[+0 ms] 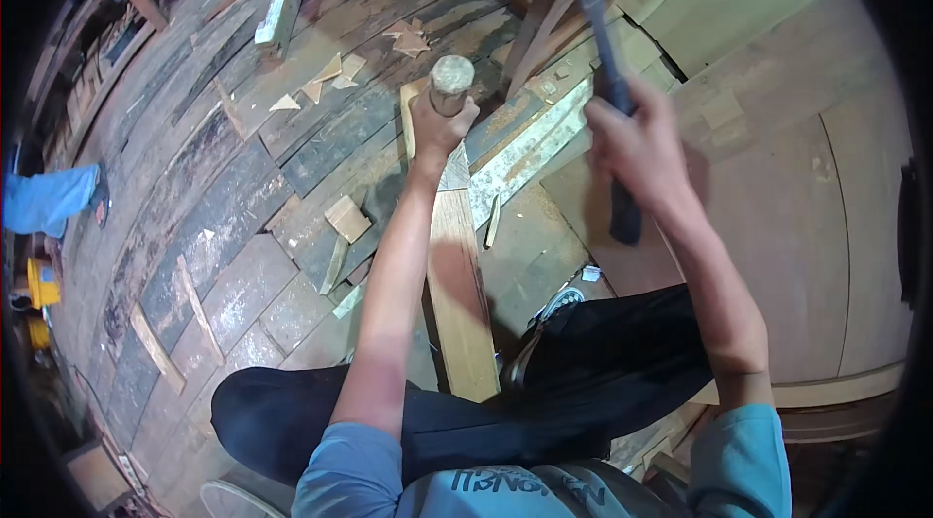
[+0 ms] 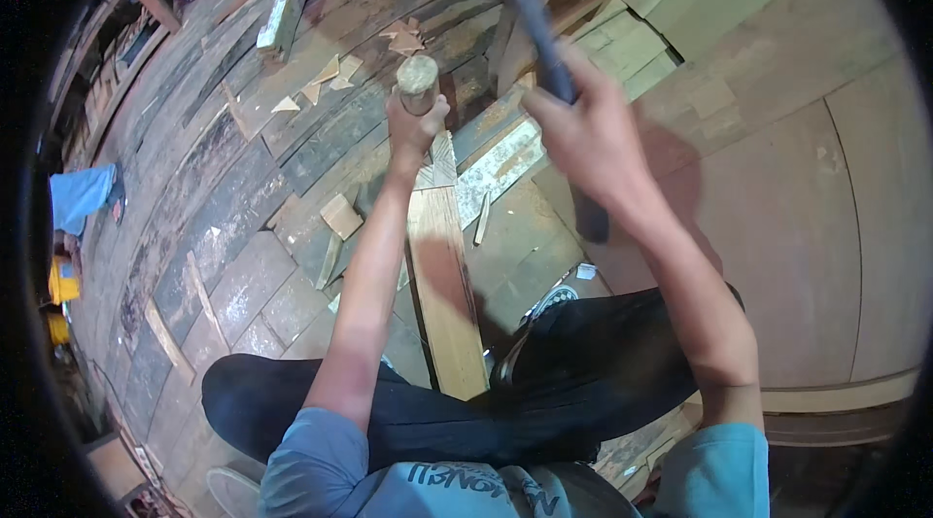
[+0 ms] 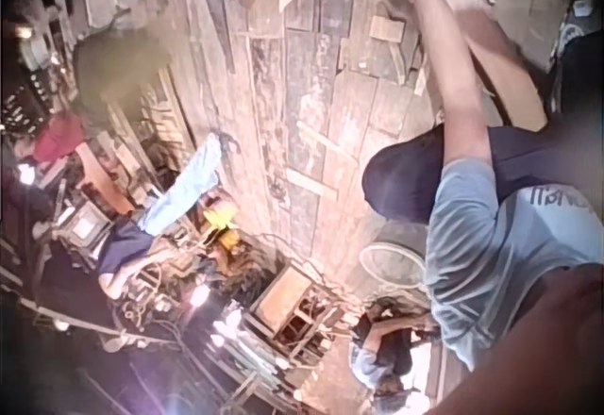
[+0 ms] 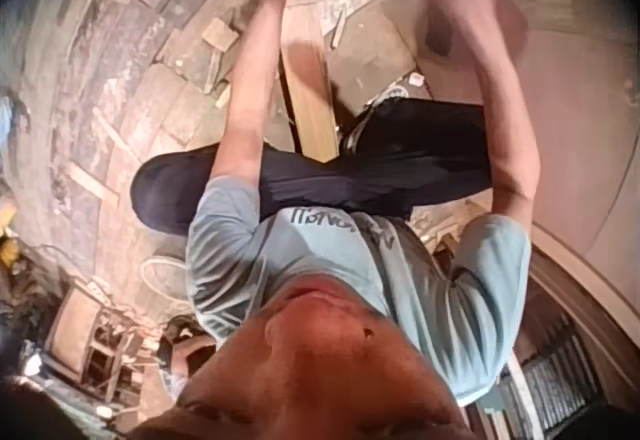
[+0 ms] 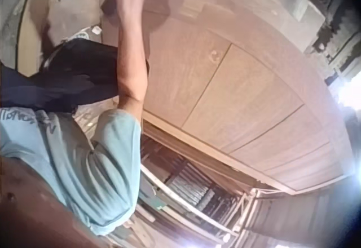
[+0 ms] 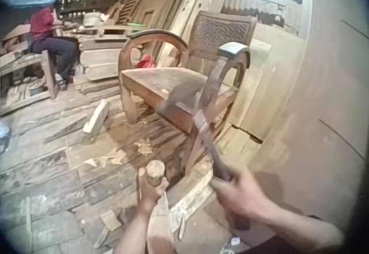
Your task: The person carves patterns into a piece of wood by positioning a chisel and striking it with a hammer, holds up the carved piece to look at it, and resumes chiseling the wood.
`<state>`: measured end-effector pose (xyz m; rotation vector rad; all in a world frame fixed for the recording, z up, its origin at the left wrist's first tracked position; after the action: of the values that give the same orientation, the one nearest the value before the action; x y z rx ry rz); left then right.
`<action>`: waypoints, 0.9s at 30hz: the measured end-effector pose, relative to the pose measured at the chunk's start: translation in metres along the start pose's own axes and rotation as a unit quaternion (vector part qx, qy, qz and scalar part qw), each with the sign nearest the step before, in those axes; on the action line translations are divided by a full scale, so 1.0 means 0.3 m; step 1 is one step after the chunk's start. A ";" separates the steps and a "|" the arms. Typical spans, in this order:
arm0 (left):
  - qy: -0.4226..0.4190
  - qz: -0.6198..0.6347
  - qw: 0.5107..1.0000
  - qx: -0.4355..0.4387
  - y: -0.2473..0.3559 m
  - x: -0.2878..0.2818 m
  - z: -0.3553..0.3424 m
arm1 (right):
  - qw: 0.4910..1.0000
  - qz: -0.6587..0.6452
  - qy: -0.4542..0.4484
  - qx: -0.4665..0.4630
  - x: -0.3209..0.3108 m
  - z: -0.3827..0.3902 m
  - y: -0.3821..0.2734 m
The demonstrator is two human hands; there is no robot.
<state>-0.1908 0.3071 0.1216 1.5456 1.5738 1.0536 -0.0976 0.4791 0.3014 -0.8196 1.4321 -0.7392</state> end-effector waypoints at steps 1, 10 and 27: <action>-0.026 -0.022 0.999 -0.029 -0.008 0.017 -0.008 | 0.997 -0.058 0.032 -0.025 -0.027 0.003 -0.070; -0.009 0.011 0.999 0.038 -0.007 0.003 0.009 | 0.965 0.212 -0.154 0.010 0.088 0.030 0.102; -0.011 -0.035 0.999 -0.004 -0.050 -0.008 -0.010 | 0.984 -0.150 0.021 -0.093 -0.057 0.039 -0.137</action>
<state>-0.1999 0.3049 0.1094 1.4818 1.5945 1.0005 -0.0844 0.4719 0.3449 -1.1886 1.4458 -0.8622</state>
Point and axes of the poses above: each hand's wrist, its own z-axis away from the middle knuckle, its own x-axis out of the palm, y = z × x, the point moved 6 cm from there along -z, towards the middle knuckle, and after that the axes turned 8 degrees about -y, right-handed, at the moved point
